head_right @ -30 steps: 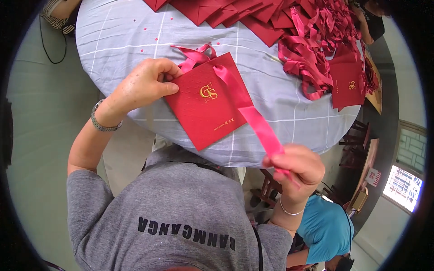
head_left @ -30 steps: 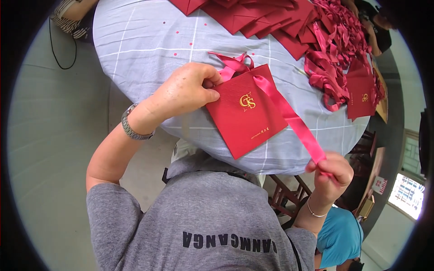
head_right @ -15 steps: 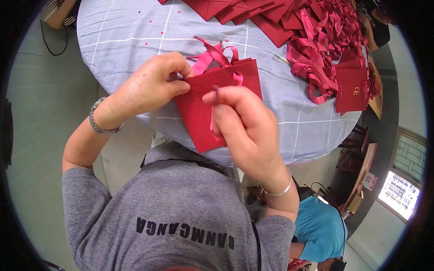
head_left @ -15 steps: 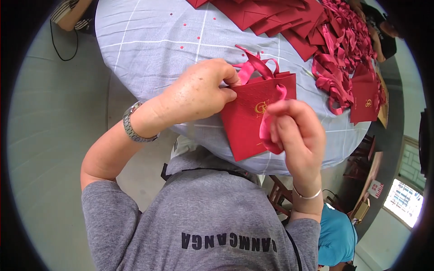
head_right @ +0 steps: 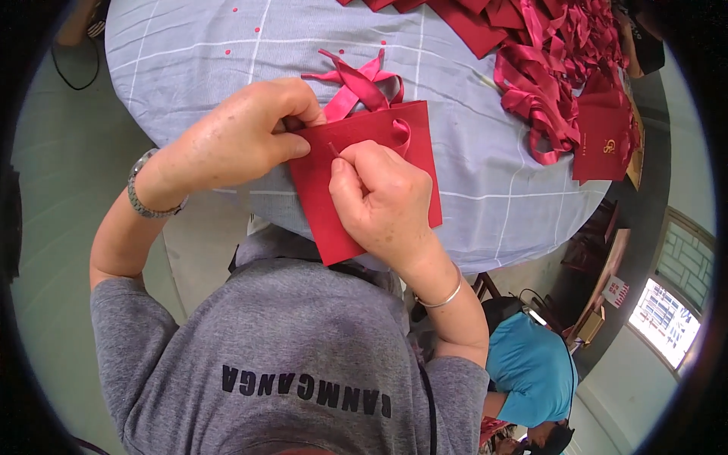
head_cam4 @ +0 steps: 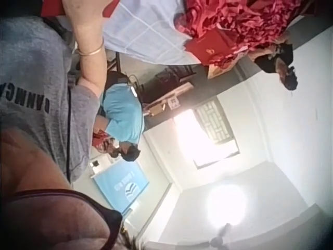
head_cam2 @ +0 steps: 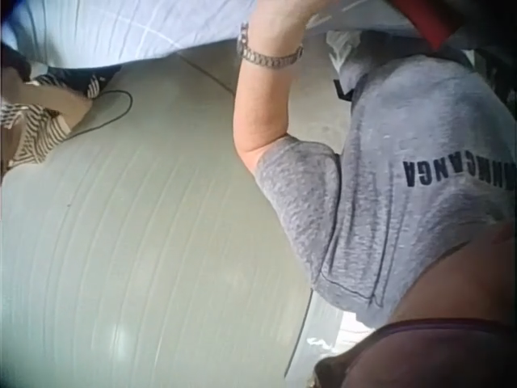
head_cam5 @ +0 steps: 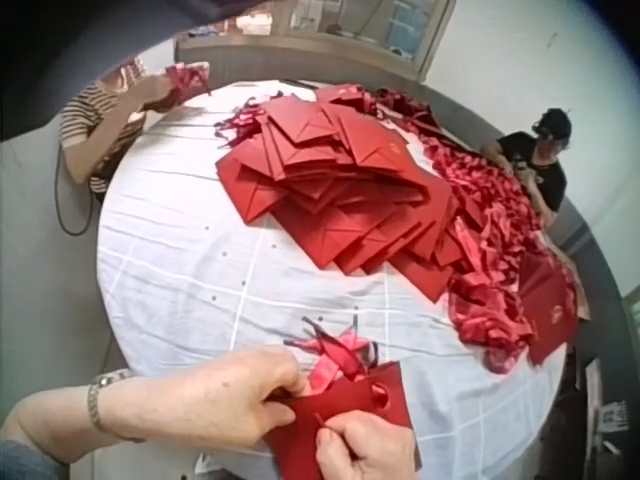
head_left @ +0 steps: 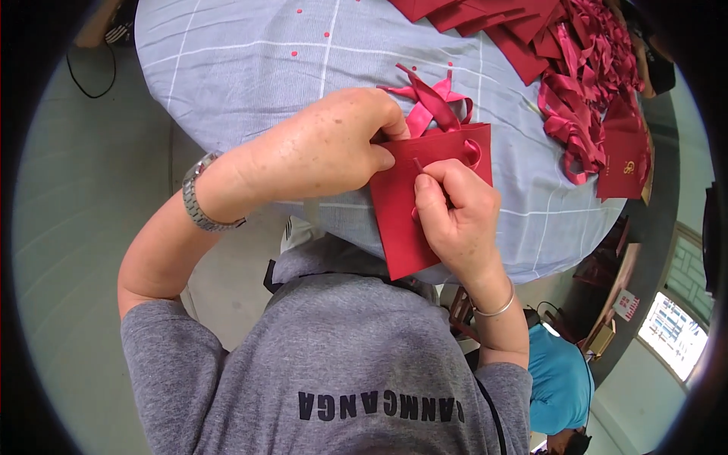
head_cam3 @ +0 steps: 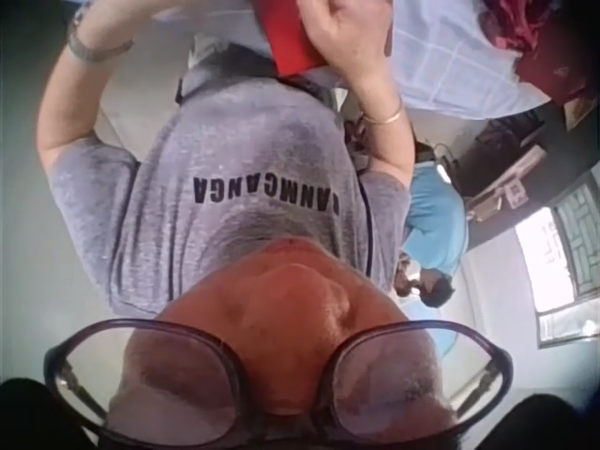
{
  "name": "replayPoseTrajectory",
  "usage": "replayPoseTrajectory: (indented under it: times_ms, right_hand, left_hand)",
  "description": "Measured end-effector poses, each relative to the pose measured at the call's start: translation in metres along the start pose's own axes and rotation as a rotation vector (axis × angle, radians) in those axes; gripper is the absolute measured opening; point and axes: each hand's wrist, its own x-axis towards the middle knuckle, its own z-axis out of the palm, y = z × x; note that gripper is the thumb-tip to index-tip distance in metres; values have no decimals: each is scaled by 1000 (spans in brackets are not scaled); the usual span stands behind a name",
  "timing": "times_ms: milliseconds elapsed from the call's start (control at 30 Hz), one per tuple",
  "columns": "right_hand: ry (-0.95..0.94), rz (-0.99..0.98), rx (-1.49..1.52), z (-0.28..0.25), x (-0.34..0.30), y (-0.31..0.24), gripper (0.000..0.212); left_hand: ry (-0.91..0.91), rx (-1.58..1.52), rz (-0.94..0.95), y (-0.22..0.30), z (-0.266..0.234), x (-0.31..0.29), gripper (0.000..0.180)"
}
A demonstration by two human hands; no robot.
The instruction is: The person attaches ribbon handles to gift bags by inserting the ends of ribbon strips into the holes of the bags by hand.
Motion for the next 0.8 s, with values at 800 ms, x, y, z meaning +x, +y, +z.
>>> replayPoseTrajectory:
  times_ms: [800]
  right_hand:
    - [-282,465,288,-15,21,-18,14]
  left_hand:
    - [-99,-109,-148,-4,-8,5,19]
